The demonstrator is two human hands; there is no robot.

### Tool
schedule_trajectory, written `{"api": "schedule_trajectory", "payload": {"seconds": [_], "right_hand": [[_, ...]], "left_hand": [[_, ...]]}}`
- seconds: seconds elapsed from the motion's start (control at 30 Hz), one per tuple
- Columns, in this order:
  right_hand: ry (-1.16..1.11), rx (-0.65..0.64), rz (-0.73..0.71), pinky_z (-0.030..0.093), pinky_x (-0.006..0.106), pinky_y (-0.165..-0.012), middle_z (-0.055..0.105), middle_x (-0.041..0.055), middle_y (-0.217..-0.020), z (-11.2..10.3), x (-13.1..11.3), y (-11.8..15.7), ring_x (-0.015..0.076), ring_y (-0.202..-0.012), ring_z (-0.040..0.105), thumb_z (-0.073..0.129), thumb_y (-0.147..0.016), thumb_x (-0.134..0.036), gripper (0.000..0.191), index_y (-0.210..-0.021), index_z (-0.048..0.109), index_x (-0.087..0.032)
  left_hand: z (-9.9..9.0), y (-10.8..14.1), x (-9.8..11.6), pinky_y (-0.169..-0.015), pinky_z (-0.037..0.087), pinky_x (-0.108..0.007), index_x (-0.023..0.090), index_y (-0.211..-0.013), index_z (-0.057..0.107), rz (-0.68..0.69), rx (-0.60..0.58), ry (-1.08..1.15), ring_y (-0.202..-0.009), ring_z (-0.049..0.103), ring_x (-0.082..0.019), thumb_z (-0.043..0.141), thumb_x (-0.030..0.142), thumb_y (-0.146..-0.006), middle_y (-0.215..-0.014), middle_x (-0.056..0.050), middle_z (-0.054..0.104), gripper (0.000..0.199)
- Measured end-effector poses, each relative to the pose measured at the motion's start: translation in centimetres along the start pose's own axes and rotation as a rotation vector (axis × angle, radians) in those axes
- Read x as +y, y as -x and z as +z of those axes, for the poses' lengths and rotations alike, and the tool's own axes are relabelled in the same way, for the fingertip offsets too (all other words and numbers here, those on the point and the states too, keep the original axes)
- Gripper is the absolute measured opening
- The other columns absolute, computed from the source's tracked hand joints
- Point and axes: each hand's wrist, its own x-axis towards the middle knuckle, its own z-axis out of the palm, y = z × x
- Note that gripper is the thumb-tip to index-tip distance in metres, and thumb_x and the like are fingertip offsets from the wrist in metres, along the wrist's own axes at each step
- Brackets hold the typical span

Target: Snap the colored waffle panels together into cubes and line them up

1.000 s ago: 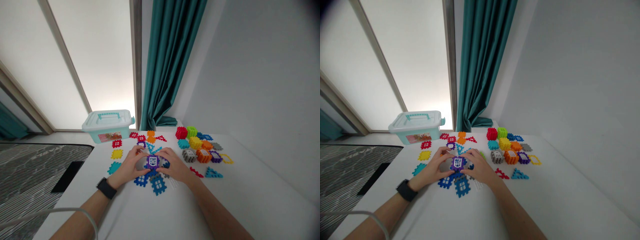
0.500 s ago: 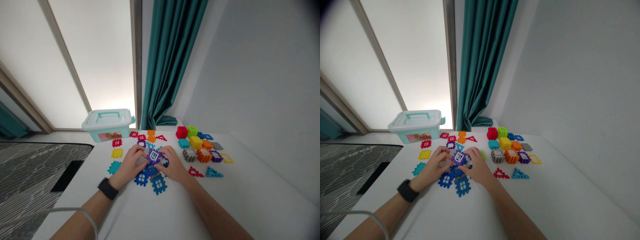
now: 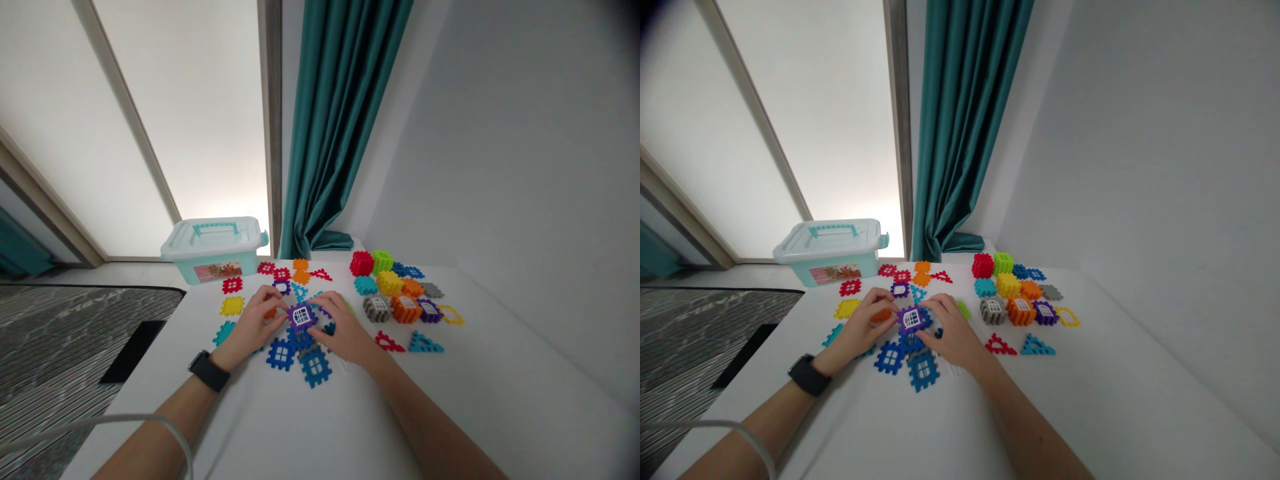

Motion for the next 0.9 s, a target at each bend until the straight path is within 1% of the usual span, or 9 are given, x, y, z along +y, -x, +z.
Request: {"api": "schedule_trajectory", "payload": {"seconds": [0.13, 0.43, 0.67, 0.8, 0.9], "right_hand": [[0.014, -0.053, -0.014, 0.042, 0.049, -0.109, 0.052, 0.0102, -0.132, 0.04, -0.17, 0.15, 0.028, -0.126, 0.05, 0.072, -0.081, -0.027, 0.055, -0.133, 0.053, -0.026], [0.045, -0.114, 0.007, 0.039, 0.052, -0.113, 0.045, 0.0092, -0.141, -0.24, -0.48, 0.25, 0.0299, -0.136, 0.041, 0.076, -0.077, -0.027, 0.057, -0.131, 0.057, -0.029], [0.038, -0.099, 0.026, 0.038, 0.052, -0.114, 0.044, 0.0094, -0.143, -0.25, -0.47, 0.38, 0.03, -0.137, 0.041, 0.076, -0.077, -0.027, 0.059, -0.132, 0.055, -0.029], [0.05, -0.098, 0.008, 0.038, 0.053, -0.113, 0.046, 0.0087, -0.141, -0.13, -0.22, 0.36, 0.0305, -0.135, 0.042, 0.077, -0.075, -0.026, 0.058, -0.129, 0.056, -0.03], [0.054, -0.078, 0.004, 0.039, 0.053, -0.111, 0.047, 0.0094, -0.139, -0.01, -0.04, 0.25, 0.0308, -0.133, 0.044, 0.078, -0.075, -0.027, 0.054, -0.125, 0.057, -0.029]], "left_hand": [[0.17, 0.17, -0.21, -0.09, 0.053, -0.037, 0.022, -0.093, 0.069, 0.033, -0.043, -0.012, -0.102, 0.058, -0.022, 0.06, 0.027, -0.093, -0.108, -0.007, 0.055, 0.01], [0.11, 0.14, 0.28, -0.09, 0.053, -0.036, 0.022, -0.094, 0.07, 0.048, -0.068, -0.007, -0.099, 0.059, -0.021, 0.06, 0.027, -0.093, -0.105, -0.007, 0.056, 0.012], [-0.01, 0.21, 0.54, -0.088, 0.054, -0.036, 0.022, -0.094, 0.071, 0.039, -0.069, -0.019, -0.099, 0.059, -0.021, 0.06, 0.026, -0.093, -0.105, -0.007, 0.056, 0.012], [0.14, 0.26, 0.33, -0.089, 0.054, -0.036, 0.023, -0.095, 0.07, 0.036, -0.069, -0.045, -0.101, 0.06, -0.022, 0.061, 0.025, -0.092, -0.108, -0.008, 0.057, 0.011], [0.1, 0.26, 0.19, -0.09, 0.054, -0.038, 0.023, -0.098, 0.069, 0.028, -0.066, -0.082, -0.101, 0.06, -0.022, 0.061, 0.025, -0.091, -0.109, -0.007, 0.058, 0.011]]}}
